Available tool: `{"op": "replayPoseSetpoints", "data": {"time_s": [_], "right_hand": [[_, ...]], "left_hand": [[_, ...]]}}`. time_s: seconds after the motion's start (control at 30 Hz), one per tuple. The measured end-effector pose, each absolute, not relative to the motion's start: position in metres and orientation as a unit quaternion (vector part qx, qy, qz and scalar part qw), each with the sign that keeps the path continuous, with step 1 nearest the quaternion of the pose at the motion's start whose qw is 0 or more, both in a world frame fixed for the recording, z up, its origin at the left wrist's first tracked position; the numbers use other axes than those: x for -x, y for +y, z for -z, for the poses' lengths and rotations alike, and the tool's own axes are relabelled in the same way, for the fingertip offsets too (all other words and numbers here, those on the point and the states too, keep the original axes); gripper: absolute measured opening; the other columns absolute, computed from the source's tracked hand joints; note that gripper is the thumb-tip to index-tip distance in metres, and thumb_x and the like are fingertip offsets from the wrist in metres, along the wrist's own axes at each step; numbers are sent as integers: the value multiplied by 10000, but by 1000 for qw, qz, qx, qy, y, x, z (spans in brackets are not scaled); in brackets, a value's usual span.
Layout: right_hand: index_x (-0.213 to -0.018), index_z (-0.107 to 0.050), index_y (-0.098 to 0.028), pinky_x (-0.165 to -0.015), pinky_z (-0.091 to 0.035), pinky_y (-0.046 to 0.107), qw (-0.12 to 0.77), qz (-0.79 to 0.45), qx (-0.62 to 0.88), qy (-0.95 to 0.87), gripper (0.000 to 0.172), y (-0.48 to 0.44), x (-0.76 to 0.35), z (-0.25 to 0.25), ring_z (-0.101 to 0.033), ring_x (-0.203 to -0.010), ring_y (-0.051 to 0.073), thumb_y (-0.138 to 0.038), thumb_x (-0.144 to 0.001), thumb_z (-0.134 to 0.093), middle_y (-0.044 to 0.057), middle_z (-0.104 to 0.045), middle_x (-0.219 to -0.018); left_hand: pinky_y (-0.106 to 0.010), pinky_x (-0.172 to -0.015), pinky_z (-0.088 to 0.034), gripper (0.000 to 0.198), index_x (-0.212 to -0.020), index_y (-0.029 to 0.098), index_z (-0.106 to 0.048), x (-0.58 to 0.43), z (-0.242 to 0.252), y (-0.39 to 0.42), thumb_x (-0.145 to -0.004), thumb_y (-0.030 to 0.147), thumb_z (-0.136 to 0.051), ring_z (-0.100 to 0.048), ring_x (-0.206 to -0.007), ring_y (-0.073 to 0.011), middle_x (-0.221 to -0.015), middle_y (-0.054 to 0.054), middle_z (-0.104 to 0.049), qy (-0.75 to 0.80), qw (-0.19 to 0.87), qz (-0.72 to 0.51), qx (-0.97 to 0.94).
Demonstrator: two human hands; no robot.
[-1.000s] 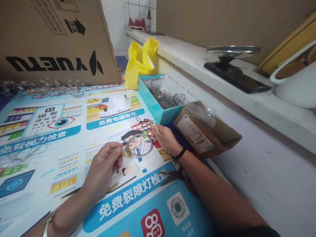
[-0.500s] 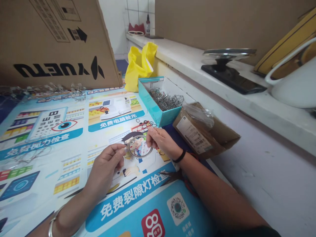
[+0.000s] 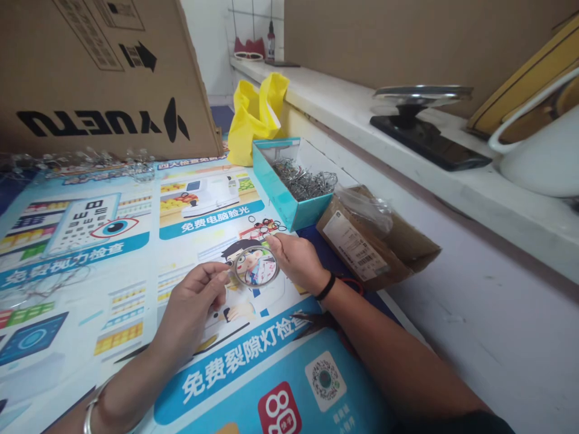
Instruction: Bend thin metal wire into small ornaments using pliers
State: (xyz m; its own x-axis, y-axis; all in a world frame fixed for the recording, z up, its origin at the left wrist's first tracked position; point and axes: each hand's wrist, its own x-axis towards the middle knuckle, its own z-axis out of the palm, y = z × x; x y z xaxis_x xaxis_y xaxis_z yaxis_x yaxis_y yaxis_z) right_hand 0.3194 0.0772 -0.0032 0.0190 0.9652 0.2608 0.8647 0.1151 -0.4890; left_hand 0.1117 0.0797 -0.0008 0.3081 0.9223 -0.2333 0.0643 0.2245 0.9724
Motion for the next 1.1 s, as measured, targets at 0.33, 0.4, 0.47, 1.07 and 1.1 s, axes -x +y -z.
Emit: {"op": "replayPoseSetpoints", "data": {"time_s": [0.33,0.4,0.47,1.07,1.1], "right_hand": [[-652,-449,-194,-547,-265,245,253,-86,667,-695,442,80,-319,9,-402,-547,119,-427,-951,-220,6,-501,-598],[-653,-442,-196,-554,-271,244,254,-90,666,-696,439,80,-320,9,-402,-550,121,-428,-951,-217,8,-499,-601],[-654,-437,-198,-560,-277,243,254,-93,665,-696,440,80,-320,9,-405,-555,123,-434,-951,-215,10,-498,-604],[-649,-450,-200,-561,-281,244,252,-98,666,-695,446,80,-319,9,-418,-558,130,-436,-945,-214,19,-507,-608],[-648,-452,-200,-561,-281,244,251,-97,666,-696,447,80,-319,9,-419,-558,130,-433,-946,-214,19,-509,-608]], "left_hand": [[-149,-457,-344,226,-916,198,-583,-113,0,79,-791,386,-600,-410,-480,-55,-558,64,-485,476,623,-356,-508],[-148,-454,-343,221,-914,198,-587,-113,-1,79,-789,380,-600,-409,-477,-55,-554,64,-485,477,623,-356,-508],[-145,-454,-343,214,-912,200,-590,-113,-1,79,-790,375,-598,-410,-477,-55,-548,64,-484,478,622,-355,-508],[-155,-454,-346,205,-896,193,-589,-114,-3,79,-784,364,-604,-412,-475,-52,-599,53,-511,479,624,-357,-504],[-157,-454,-345,207,-895,192,-589,-114,-3,79,-781,363,-607,-412,-474,-54,-595,53,-509,478,625,-357,-504]]}}
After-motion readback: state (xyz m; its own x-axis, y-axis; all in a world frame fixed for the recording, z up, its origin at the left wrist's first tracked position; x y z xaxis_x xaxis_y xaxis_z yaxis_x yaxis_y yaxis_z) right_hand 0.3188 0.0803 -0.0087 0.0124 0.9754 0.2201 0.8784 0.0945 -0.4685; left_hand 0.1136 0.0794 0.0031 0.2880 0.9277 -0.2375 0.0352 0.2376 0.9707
